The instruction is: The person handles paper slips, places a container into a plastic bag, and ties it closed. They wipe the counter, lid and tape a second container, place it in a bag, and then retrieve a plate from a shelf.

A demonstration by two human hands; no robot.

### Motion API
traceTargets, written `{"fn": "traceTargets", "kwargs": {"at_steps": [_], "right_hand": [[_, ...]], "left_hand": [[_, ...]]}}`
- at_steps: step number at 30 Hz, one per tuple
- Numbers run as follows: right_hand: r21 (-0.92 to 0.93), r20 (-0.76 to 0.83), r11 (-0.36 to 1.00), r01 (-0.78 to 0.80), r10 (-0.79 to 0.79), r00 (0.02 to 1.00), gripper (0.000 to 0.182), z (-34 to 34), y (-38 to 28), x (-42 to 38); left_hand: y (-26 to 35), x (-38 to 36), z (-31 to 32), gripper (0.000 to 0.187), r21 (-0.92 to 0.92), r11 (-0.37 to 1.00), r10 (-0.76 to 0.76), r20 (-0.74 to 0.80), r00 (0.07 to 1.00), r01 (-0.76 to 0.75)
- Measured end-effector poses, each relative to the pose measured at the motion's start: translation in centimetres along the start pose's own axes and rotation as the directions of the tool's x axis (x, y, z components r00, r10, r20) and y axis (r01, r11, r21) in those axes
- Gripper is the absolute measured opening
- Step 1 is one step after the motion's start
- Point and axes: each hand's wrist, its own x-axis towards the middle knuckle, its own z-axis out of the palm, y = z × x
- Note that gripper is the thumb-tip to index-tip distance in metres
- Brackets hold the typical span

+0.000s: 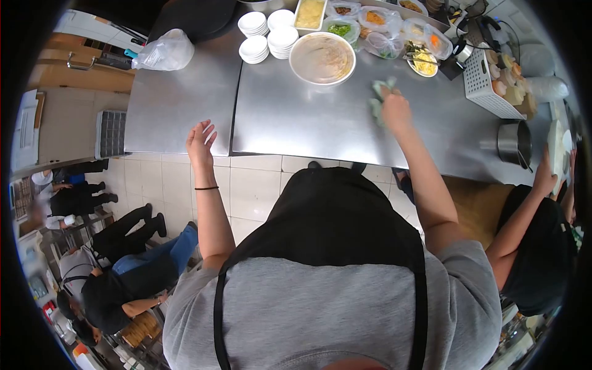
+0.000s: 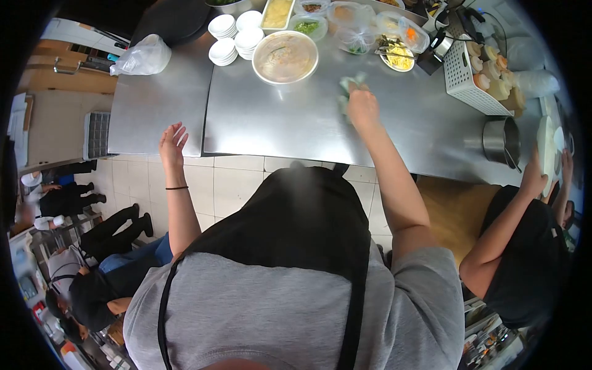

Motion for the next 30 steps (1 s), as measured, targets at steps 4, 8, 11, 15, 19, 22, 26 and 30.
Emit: {"fn": "traceTargets", "kwargs": {"at_steps": [4,8,11,15,19,22,26,30], "right_hand": [[-0.369,0.068,0.903,0.218,-0.207,0.976,0.02,12.3,-7.0,-3.2],[0.684,0.39,0.643,0.345,-0.722,0.572,0.016,5.7,-20.1,-4.9],[0.444,0.244,0.687,0.575,-0.71,0.66,0.016,7.0,-21.3,-3.8],[0.387,0.006,0.665,0.639,-0.694,0.72,0.033,8.8,-12.0,-6.3],[0.256,-0.072,0.841,0.476,-0.475,0.877,0.043,3.5,-0.5,-13.4],[0.049,-0.149,0.988,0.144,-0.135,0.98,0.046,-0.8,9.0,-19.2],[-0.081,-0.162,0.834,-0.546,0.529,0.833,0.029,-3.1,20.9,-25.8],[0.052,-0.336,0.807,-0.588,0.568,0.751,0.028,-9.1,19.1,-21.9]], "left_hand": [[0.3,0.2,-1.2,0.022,-0.025,1.0,0.004,-0.044,0.999,-0.005],[0.9,0.1,-1.0,0.022,-0.031,0.999,0.042,-0.038,0.998,-0.043],[1.6,-0.1,-0.3,0.024,-0.005,0.996,0.087,-0.025,0.996,-0.087],[0.8,0.0,0.7,0.024,-0.014,0.997,0.082,0.024,0.996,-0.081],[-0.2,-0.7,3.0,0.024,-0.007,0.998,0.061,0.071,0.996,-0.061],[-1.6,-1.0,5.1,0.024,0.026,1.0,0.014,0.141,0.99,-0.018],[-1.5,-3.7,10.0,0.018,0.301,0.952,-0.11,0.511,0.852,-0.057],[-1.3,-8.1,17.3,0.016,0.42,0.893,-0.299,0.821,0.487,-0.159]]}}
